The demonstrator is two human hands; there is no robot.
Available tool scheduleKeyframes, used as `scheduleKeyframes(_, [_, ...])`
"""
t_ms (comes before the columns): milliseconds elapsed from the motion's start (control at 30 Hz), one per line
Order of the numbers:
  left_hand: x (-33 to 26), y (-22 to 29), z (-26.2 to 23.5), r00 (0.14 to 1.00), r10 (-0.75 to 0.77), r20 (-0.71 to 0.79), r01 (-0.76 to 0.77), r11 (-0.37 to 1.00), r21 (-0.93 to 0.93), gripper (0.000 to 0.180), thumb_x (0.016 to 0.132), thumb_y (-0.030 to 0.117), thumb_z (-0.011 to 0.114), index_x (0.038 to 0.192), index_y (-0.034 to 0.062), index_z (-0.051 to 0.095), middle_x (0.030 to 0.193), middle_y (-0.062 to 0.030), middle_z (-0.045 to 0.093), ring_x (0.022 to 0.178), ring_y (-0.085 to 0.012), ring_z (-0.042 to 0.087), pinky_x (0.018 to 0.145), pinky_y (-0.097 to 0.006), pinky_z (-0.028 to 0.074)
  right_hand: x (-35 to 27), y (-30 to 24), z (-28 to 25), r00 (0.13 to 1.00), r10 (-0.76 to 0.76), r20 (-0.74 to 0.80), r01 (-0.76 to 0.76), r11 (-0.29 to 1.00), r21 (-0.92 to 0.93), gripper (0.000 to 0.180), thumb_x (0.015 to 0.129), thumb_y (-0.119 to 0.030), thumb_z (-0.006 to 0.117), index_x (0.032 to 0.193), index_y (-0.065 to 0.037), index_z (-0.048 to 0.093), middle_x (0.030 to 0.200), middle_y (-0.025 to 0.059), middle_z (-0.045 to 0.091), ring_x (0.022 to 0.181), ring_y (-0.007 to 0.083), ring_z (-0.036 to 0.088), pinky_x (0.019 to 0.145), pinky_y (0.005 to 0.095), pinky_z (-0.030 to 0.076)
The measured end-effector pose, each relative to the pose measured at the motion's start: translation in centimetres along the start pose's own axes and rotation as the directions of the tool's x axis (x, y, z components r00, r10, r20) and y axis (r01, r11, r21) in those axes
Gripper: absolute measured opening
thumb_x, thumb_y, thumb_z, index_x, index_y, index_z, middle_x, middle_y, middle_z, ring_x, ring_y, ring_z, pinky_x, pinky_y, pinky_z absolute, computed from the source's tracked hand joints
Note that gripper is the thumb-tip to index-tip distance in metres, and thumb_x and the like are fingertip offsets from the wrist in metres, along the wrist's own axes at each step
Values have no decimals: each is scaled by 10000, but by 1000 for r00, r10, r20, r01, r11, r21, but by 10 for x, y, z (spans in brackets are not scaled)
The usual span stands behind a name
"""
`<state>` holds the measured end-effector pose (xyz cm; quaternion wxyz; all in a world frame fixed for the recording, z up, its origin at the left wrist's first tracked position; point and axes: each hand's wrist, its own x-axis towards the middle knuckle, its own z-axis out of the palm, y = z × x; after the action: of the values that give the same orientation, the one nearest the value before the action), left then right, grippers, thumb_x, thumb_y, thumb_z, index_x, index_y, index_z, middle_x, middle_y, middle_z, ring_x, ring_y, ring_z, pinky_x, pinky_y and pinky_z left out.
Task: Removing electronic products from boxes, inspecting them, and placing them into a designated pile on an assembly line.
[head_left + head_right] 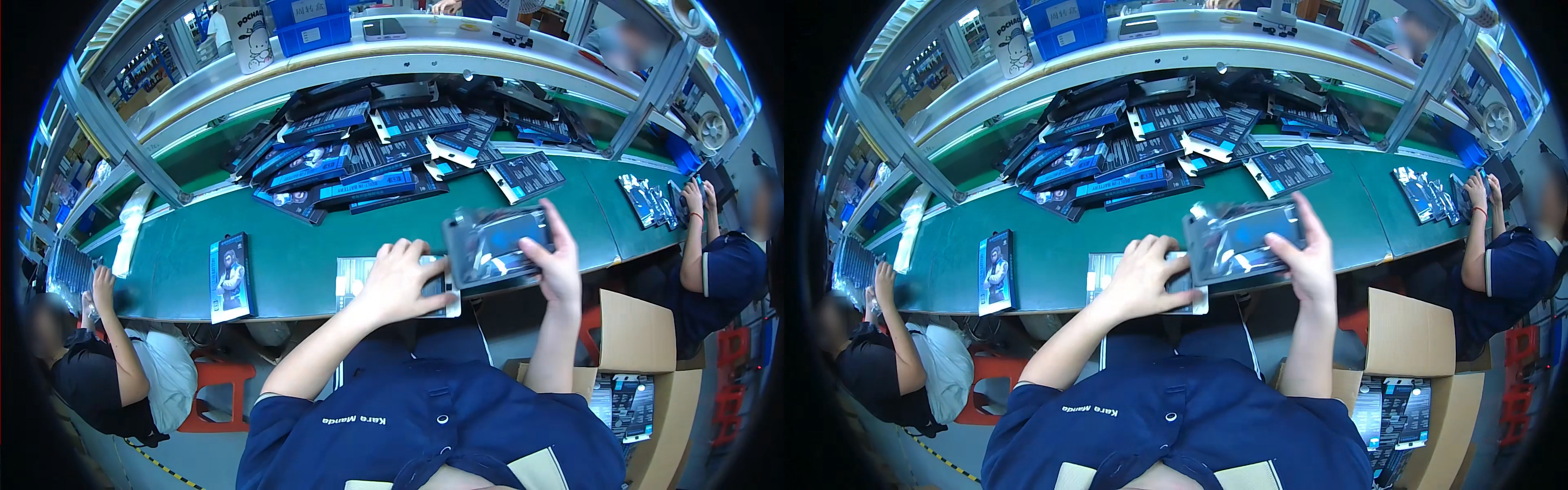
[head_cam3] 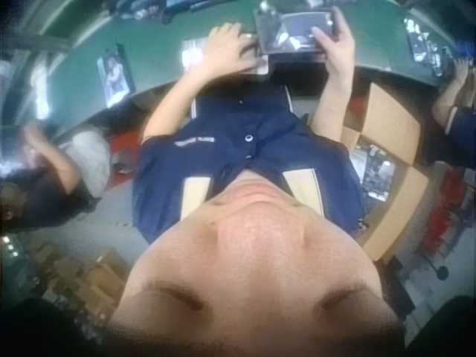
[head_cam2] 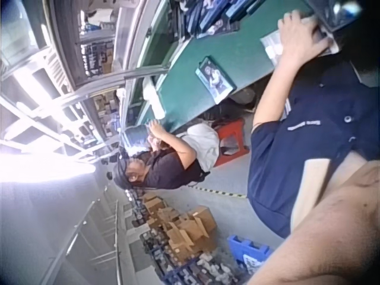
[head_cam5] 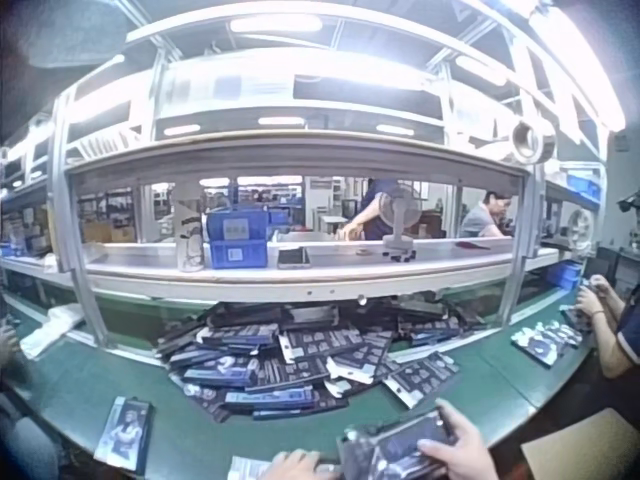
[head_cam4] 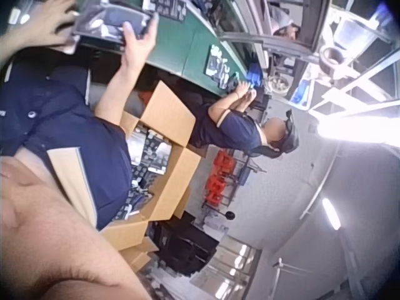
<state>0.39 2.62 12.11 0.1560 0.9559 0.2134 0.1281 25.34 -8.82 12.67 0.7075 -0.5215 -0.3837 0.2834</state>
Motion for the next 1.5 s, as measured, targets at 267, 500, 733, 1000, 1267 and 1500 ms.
scheduleKeyframes(267, [-11,-6,-24,991,42,-127,-47,998,-33,1077,583,567,807,1446,69,399,1140,-191,514,1054,-343,493,929,-436,403,-18,25,4,959,275,-69,-260,949,179,740,835,4,705,1471,1,328,998,100,665,627,60,618,383,168,414])
scheduleKeyframes(500, [1,14,-41,694,187,-696,-444,871,-208,1130,493,359,884,1458,65,377,1216,-178,476,1100,-334,512,959,-444,426,-32,6,41,922,364,129,-386,851,357,670,883,-30,669,1472,-54,351,952,44,636,560,29,536,372,155,357])
scheduleKeyframes(733, [-13,8,-48,834,147,-532,-336,900,-278,1261,511,389,921,1495,-16,244,1263,-204,479,1108,-324,522,940,-406,433,-30,-36,68,927,-351,-129,357,934,22,756,872,8,657,1512,-37,257,1162,107,604,800,80,605,608,170,488])
scheduleKeyframes(1000, [-17,4,-59,848,278,-452,-329,944,-37,1255,519,390,900,1496,-40,240,1246,-196,550,1048,-342,562,922,-428,443,-8,-90,49,857,-313,408,409,896,-171,786,795,43,691,1482,47,310,1295,167,566,1134,174,577,944,283,468])
scheduleKeyframes(1267, [7,26,-28,622,-16,-783,-254,942,-221,1347,511,325,925,1501,-50,92,1192,-211,485,1042,-345,525,902,-441,446,-11,-81,114,675,-569,469,736,563,-376,385,822,-42,701,1195,7,618,887,127,597,690,266,579,602,350,485])
scheduleKeyframes(1500, [4,11,11,487,-300,-820,-315,815,-486,785,647,208,919,1160,69,340,1204,-149,459,1069,-241,539,910,-361,461,-8,-38,124,865,-187,466,148,982,120,211,912,-107,632,1088,5,602,1311,167,506,1174,259,527,977,379,440])
